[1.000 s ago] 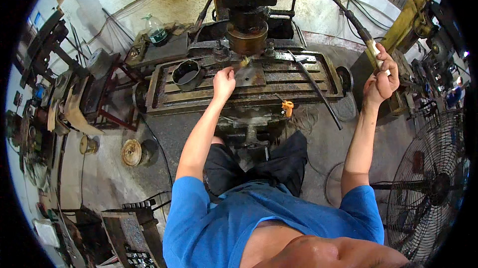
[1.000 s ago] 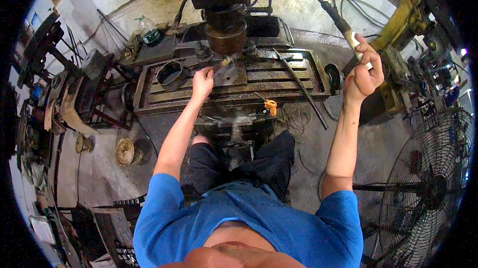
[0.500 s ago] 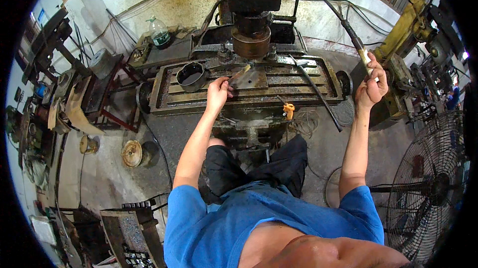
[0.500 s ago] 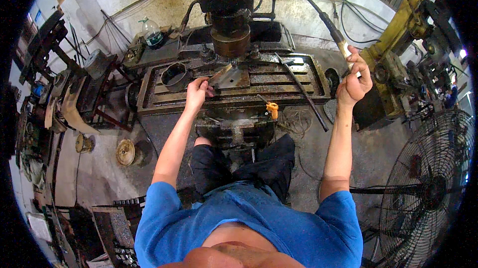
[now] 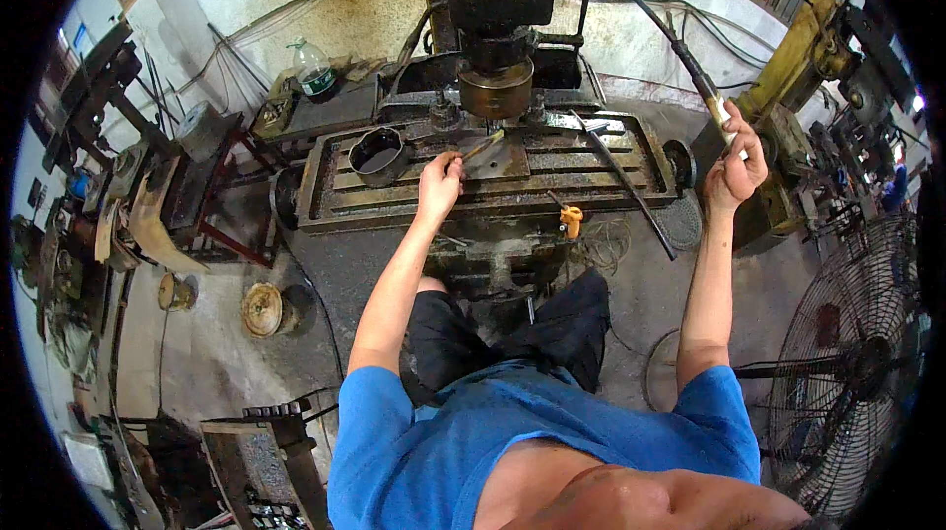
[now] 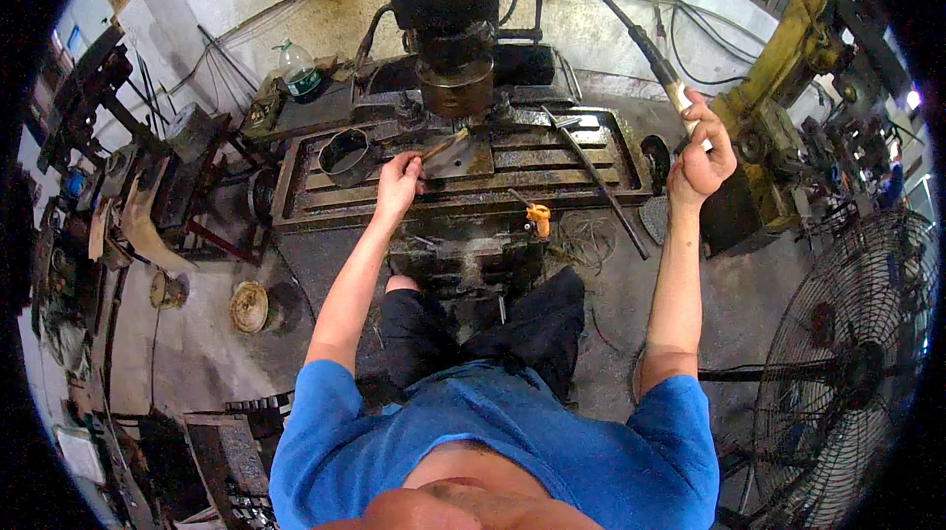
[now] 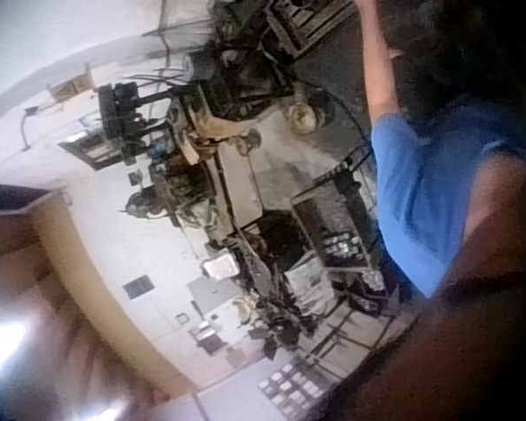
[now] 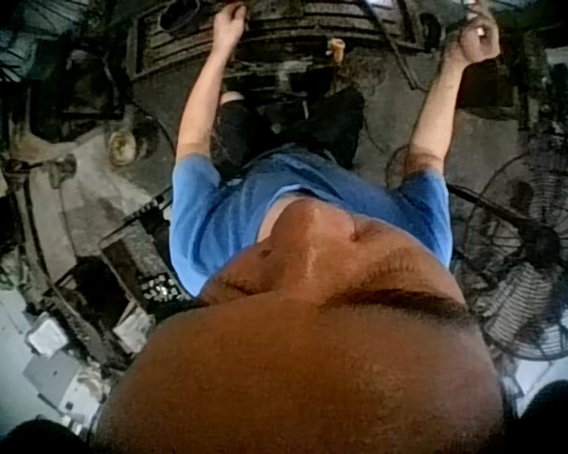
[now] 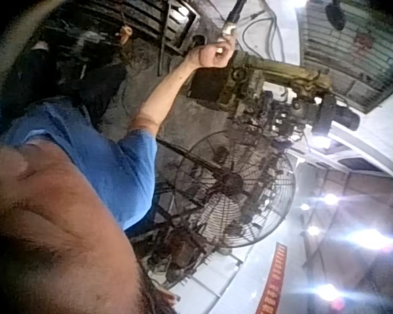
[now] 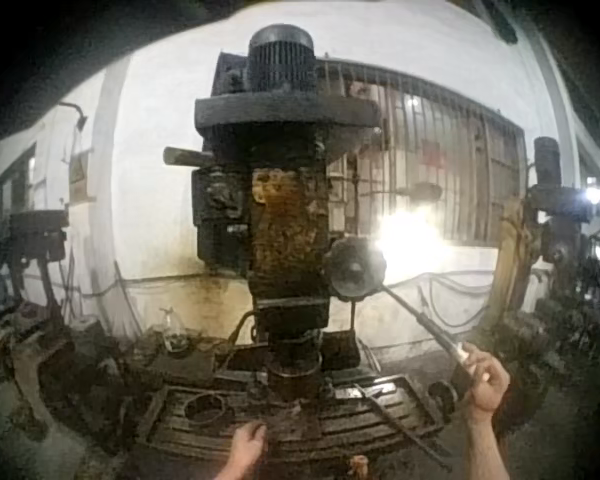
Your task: The person operates a milling machine to process metal components, using an air nozzle to clear debris and placing the components into a tray.
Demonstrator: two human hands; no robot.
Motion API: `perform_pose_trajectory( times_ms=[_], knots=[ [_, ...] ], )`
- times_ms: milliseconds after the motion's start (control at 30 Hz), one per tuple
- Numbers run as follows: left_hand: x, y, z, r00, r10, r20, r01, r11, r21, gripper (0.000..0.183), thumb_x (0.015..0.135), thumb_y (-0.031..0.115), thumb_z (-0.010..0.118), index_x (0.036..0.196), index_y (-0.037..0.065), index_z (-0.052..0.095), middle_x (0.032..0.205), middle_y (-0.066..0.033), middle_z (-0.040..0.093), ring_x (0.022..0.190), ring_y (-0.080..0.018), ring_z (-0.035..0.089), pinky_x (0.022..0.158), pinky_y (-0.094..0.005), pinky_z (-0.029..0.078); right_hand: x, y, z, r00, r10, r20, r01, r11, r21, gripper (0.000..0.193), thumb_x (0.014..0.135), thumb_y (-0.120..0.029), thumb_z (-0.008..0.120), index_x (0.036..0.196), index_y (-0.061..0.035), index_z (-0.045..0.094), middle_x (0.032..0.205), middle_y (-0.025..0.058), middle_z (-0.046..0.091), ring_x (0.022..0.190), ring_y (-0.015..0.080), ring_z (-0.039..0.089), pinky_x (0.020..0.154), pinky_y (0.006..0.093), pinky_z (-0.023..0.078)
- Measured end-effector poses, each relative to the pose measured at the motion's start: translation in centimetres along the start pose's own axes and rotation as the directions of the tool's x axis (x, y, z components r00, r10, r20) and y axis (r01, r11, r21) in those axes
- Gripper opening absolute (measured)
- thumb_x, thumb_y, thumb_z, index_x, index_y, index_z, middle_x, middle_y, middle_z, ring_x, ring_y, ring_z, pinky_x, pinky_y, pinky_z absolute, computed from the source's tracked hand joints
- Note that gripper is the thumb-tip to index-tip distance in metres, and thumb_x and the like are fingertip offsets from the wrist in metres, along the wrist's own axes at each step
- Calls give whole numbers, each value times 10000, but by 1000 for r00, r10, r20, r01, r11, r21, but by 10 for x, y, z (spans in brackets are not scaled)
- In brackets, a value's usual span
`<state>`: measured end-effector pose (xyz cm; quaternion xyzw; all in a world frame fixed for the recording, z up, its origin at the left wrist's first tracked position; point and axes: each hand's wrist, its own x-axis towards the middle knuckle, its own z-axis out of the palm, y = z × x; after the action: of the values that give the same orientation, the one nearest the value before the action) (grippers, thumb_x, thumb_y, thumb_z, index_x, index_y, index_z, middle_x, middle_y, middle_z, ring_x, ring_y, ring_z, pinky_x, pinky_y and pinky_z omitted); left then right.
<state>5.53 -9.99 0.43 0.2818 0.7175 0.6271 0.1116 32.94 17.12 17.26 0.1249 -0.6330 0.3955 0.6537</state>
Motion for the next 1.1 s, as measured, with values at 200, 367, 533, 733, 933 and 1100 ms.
perform_pose_trajectory(
  times_ms=[200, 367, 533, 733, 933, 1100],
  knots=[
    [4, 1, 10, 1000, -29, 11, 29, 1000, -2, 244, 895, 136, 455, 1044, -41, 535, 699, -60, 558, 484, -88, 491, 440, -230, 409, 10, -6, -1, 1000, -14, -17, 13, 999, -37, 43, 609, 2, 382, 647, -11, 400, 879, 157, 565, 1088, 402, 467, 982, 489, 249],
    [6, 1, 4, 1000, -6, 9, 6, 1000, -6, 260, 903, 153, 459, 1054, -47, 531, 688, -53, 545, 520, -100, 516, 459, -237, 427, 19, -8, -2, 999, -33, 36, 35, 998, -60, 79, 583, -3, 390, 660, -19, 378, 898, 143, 569, 1130, 385, 450, 998, 422, 240],
    [12, 5, 10, 999, 32, 35, -34, 999, 42, 266, 907, 157, 459, 1053, -56, 520, 644, -49, 533, 521, -101, 491, 485, -245, 423, 34, -1, -10, 992, -98, 78, 102, 994, -44, 174, 622, -128, 447, 723, 13, 440, 936, 157, 552, 1092, 358, 474, 982, 461, 274],
    [20, -6, 11, 998, 68, 9, -68, 994, 85, 229, 899, 117, 466, 1033, -57, 527, 625, -37, 517, 508, -93, 460, 468, -247, 393, 60, -14, 9, 984, -172, -42, 168, 983, -77, 214, 681, -58, 514, 566, -94, 337, 651, 59, 496, 708, 180, 524, 925, 512, 363],
    [29, -8, 19, 997, 77, 0, -77, 994, 74, 211, 894, 103, 471, 1011, -61, 535, 641, -35, 520, 531, -88, 464, 484, -241, 387, 95, -8, -4, 958, -281, 53, 284, 956, -71, 132, 642, -9, 402, 523, -60, 373, 601, 43, 484, 683, 171, 523, 875, 499, 412],
    [35, -20, 19, 981, 178, -83, -158, 966, 205, 201, 884, 94, 479, 1001, -56, 542, 655, -32, 525, 562, -88, 463, 516, -243, 399, 135, -28, 18, 980, -198, 35, 201, 951, -235, 140, 683, -19, 416, 565, -14, 491, 601, 55, 520, 704, 190, 553, 838, 427, 439]
  ],
)
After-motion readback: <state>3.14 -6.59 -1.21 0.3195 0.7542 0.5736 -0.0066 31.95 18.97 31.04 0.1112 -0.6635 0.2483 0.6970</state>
